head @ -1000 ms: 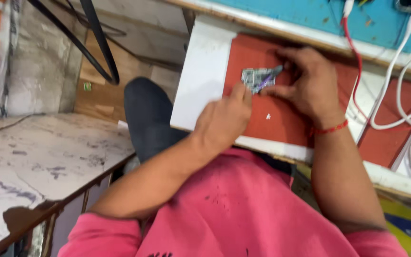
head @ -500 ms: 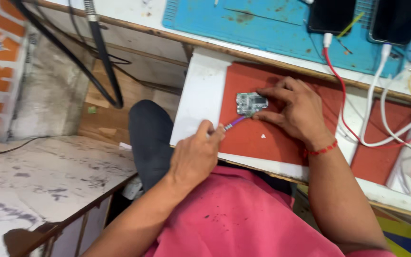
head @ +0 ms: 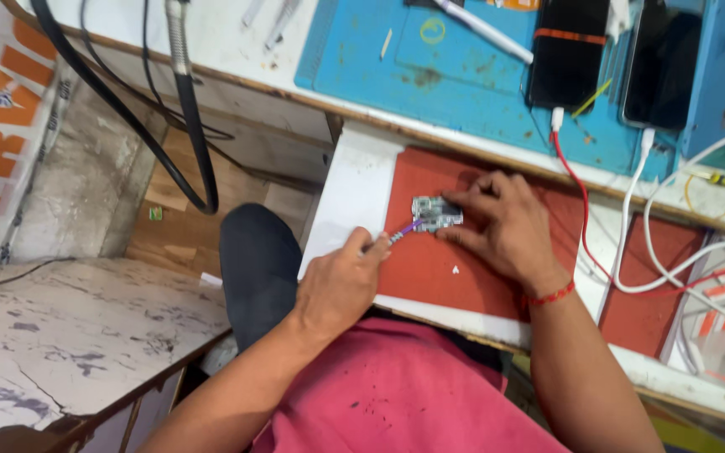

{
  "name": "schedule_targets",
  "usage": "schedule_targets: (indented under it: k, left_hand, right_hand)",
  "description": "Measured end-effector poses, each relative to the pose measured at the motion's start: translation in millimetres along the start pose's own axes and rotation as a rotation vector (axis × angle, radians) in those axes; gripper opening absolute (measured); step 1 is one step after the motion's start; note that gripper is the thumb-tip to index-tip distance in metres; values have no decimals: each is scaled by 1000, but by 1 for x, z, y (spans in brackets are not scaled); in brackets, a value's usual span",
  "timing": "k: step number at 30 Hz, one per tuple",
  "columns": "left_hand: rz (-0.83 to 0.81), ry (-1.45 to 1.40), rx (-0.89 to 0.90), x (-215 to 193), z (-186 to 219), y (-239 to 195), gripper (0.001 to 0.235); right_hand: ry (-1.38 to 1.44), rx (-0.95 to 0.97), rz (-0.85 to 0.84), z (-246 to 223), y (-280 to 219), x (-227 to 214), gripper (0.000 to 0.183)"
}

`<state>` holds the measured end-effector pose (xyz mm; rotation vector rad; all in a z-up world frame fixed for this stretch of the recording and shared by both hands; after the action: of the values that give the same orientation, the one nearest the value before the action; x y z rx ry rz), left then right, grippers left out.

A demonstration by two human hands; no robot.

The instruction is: The person cleans a small electronic circuit board by repeatedly rubbing its surface with a small brush. The person holds the board steady with one hand while scrubbing with the other, occasionally flipping the board to access different areas. The work takes place on a red mat on a cluttered workbench.

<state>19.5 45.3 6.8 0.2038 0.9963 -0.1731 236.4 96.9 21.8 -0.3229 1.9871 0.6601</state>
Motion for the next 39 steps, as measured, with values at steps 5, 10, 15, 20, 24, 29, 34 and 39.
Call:
schedule_targets:
  k: [5, 10, 15, 20, 24, 29, 34, 39]
  left_hand:
    - [-31, -37, 104, -3, 0, 1, 27]
    - [-36, -21, -24, 1, -5, 11, 25]
    - [-58, -56, -56, 0, -12, 16, 23]
    - [-49, -9, -52, -3, -14, 20, 22]
    - [-39, -32, -4, -2, -10, 15, 24]
    - [-77, 19, 46, 2, -11, 13, 27]
    - [-14, 2, -51, -4, -15, 21, 25]
    - [-42, -52, -5, -2, -4, 12, 27]
  right_hand:
    - [-27, -59, 12, -17, 3, 7, 48]
    - [-6, -18, 99, -14, 3, 15, 49]
    - [72, 27, 89, -9, 4, 14, 50]
    - [73, 10, 62, -7, 6, 12, 50]
    - [73, 22, 55, -7, 2, 14, 49]
    - [60, -8, 64, -6, 3, 14, 47]
    - [69, -16, 78, -6, 7, 12, 48]
    - [86, -5, 70, -3, 4, 12, 47]
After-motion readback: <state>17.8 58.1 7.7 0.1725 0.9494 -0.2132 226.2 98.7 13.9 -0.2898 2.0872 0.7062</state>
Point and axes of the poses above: each hand's wrist, its own y-axis towards the middle knuckle, its own x-axis out of the palm, z = x × y, the point moved 5 cm from there along y, towards the middle knuckle, and after that the axes turned 14 degrees about -x, right-handed, at the moved point
